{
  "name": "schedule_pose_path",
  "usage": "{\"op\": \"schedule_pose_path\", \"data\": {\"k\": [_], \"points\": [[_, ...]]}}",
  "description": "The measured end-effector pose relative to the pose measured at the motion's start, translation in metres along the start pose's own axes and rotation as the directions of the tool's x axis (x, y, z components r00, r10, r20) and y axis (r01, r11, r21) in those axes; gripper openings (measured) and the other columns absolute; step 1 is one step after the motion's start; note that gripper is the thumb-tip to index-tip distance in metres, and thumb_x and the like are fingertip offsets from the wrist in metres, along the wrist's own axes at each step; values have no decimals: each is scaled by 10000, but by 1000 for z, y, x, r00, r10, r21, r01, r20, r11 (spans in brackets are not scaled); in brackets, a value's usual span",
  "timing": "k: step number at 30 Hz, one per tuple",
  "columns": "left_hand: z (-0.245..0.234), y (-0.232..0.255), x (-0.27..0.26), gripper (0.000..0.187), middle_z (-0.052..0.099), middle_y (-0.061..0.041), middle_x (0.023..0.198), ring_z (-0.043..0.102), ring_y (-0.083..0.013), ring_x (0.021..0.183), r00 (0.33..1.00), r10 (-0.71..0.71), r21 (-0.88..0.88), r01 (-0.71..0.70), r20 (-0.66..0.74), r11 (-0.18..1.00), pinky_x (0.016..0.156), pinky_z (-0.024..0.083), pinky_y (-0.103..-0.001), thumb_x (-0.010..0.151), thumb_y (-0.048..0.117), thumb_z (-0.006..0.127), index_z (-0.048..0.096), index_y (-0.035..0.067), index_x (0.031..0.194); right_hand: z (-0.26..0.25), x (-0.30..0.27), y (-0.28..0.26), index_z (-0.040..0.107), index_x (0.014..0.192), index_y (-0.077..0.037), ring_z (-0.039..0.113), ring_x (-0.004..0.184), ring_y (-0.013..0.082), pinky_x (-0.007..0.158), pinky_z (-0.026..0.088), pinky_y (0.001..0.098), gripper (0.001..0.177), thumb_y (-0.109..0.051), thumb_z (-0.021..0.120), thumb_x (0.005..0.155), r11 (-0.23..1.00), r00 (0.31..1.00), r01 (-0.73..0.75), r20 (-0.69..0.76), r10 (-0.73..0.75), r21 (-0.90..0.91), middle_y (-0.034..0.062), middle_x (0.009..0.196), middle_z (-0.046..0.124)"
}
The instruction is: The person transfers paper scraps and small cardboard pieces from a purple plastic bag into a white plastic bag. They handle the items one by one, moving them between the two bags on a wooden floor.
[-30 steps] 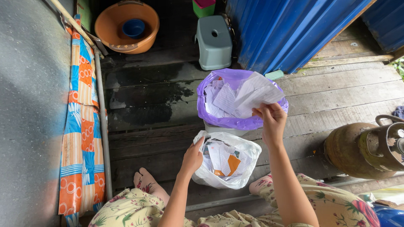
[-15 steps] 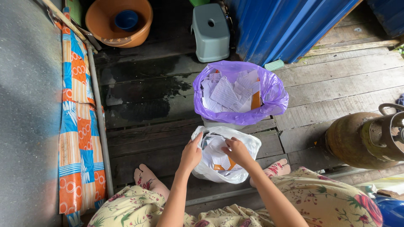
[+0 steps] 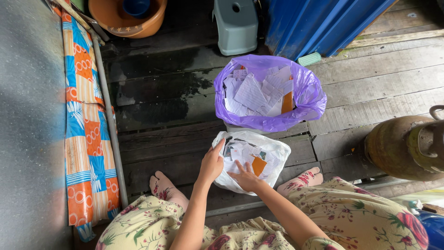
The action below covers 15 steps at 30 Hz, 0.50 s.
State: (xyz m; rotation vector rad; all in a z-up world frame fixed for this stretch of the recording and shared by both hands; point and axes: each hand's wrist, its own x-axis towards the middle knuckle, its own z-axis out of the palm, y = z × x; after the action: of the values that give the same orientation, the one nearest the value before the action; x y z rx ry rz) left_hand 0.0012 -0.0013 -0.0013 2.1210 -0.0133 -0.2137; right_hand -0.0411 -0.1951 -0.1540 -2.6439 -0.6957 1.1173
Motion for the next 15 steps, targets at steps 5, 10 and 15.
{"op": "schedule_pose_path", "data": {"k": [5, 10, 15], "points": [[0, -1, -2, 687, 591, -250, 1390, 584, -421, 1257, 999, -33, -15, 33, 8, 999, 1035, 481, -457, 830, -48, 456, 519, 160, 1481, -15, -6, -13, 395, 1548, -480, -71, 1527, 600, 1148, 256, 756, 577, -422, 511, 986, 992, 976, -123, 185, 120, 9, 100, 1743, -127], [0, 2, -3, 687, 593, -256, 1384, 586, -419, 1261, 1000, -20, -2, 20, 15, 1000, 1040, 480, -454, 831, -49, 459, 523, 163, 1481, -41, -7, -38, 324, 1572, -462, -194, 1556, 509, 1094, 176, 857, 679, -624, 556, 955, 961, 905, -275, 345, 248, 30, 25, 1727, -226], [-4, 5, -3, 671, 585, -242, 1404, 583, -416, 1271, 1000, 3, -17, -3, -6, 1000, 1042, 479, -452, 838, -47, 457, 527, 159, 1473, -51, -15, -26, 557, 1474, -520, -120, 1555, 527, 1131, 190, 814, 560, -346, 566, 942, 986, 955, -156, 265, 135, 58, 19, 1761, -154]]}}
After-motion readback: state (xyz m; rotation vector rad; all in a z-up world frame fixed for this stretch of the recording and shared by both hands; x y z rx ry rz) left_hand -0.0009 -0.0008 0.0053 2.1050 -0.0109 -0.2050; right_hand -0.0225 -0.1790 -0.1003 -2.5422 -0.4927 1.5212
